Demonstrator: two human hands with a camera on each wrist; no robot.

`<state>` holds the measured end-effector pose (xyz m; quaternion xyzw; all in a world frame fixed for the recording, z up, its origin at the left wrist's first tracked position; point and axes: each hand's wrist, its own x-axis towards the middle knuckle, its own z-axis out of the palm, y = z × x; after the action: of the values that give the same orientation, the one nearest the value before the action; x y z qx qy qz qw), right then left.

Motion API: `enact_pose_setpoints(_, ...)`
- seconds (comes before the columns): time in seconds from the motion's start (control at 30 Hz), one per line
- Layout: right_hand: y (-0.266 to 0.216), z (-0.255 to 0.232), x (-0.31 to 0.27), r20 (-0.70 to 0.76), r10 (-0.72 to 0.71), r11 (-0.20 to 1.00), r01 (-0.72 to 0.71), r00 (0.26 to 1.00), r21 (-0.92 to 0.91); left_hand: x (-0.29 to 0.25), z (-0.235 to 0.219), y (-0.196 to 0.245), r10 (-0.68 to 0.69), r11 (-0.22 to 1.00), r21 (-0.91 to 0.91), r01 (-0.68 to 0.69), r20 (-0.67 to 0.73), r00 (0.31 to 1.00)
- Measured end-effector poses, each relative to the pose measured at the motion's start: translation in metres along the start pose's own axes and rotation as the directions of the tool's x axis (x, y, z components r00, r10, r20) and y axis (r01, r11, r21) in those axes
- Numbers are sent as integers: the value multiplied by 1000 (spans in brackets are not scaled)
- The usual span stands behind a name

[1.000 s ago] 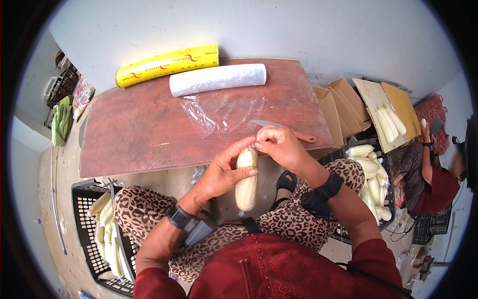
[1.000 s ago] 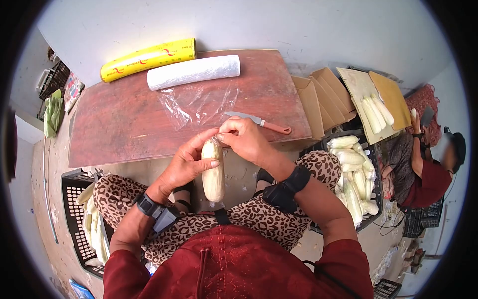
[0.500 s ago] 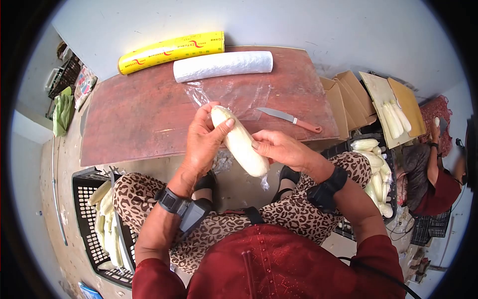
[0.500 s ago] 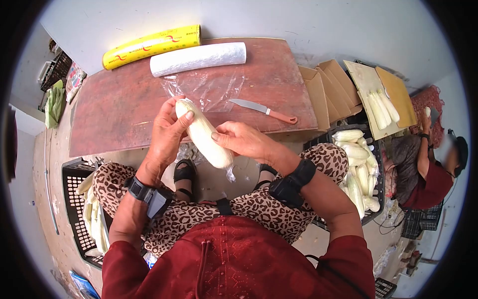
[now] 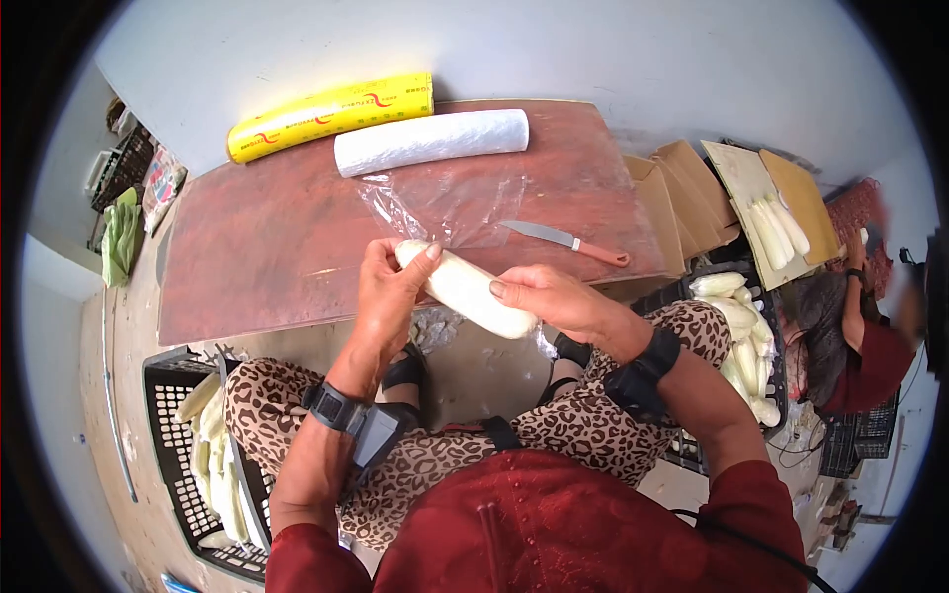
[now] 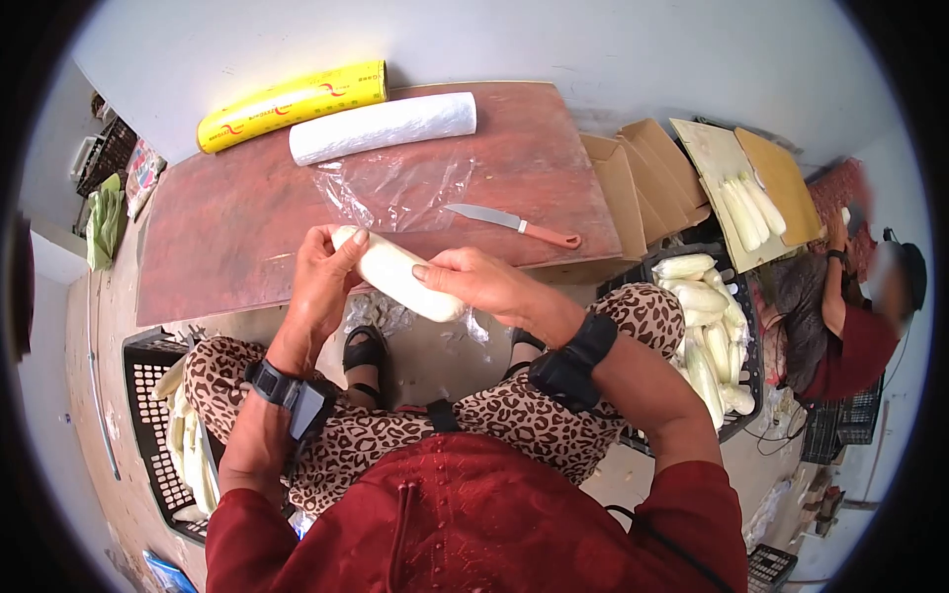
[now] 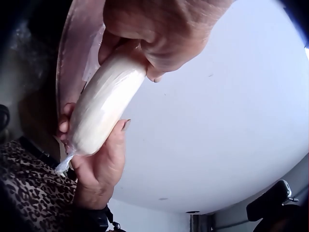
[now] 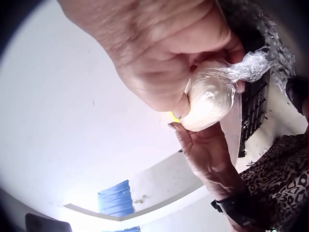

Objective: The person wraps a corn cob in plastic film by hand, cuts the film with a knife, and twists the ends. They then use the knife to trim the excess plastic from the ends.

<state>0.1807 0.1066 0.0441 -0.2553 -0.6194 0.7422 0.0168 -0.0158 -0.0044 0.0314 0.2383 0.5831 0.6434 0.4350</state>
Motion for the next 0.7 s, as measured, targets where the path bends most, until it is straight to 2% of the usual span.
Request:
enact_pose_setpoints(0.13, -3, 1, -4, -11, 31, 995, -32, 999, -93, 2, -6, 3, -113, 990, 94, 109, 32, 993)
enact_pose_setpoints(0.27, 1, 2, -4, -38, 25, 988, -30, 999, -150, 4, -11, 7, -100, 962, 266, 69, 105, 989)
enact_pose_setpoints(0.37, -1, 0, -6, -34, 10, 986, -15, 999, -165, 2, -13, 17, -80, 901, 433, -39, 252, 964)
enact_pose_setpoints(0.47, 0, -5, -8, -28, -3, 989, -1, 1000, -150, 1, -18, 24, -123, 859, 507, -76, 349, 929)
enact_pose_setpoints(0.57, -1, -9, -11, -27, -20, 990, 16, 999, -142, 0, -21, 32, -146, 745, 631, -214, 467, 872)
enact_pose_setpoints(0.67, -1, -12, -13, -19, -30, 974, 25, 999, -223, -2, -21, 30, -143, 741, 612, -278, 548, 824)
enact_pose_setpoints(0.7, -1, -12, -13, -13, -30, 964, 25, 999, -263, -4, -19, 29, -171, 705, 656, -270, 526, 833)
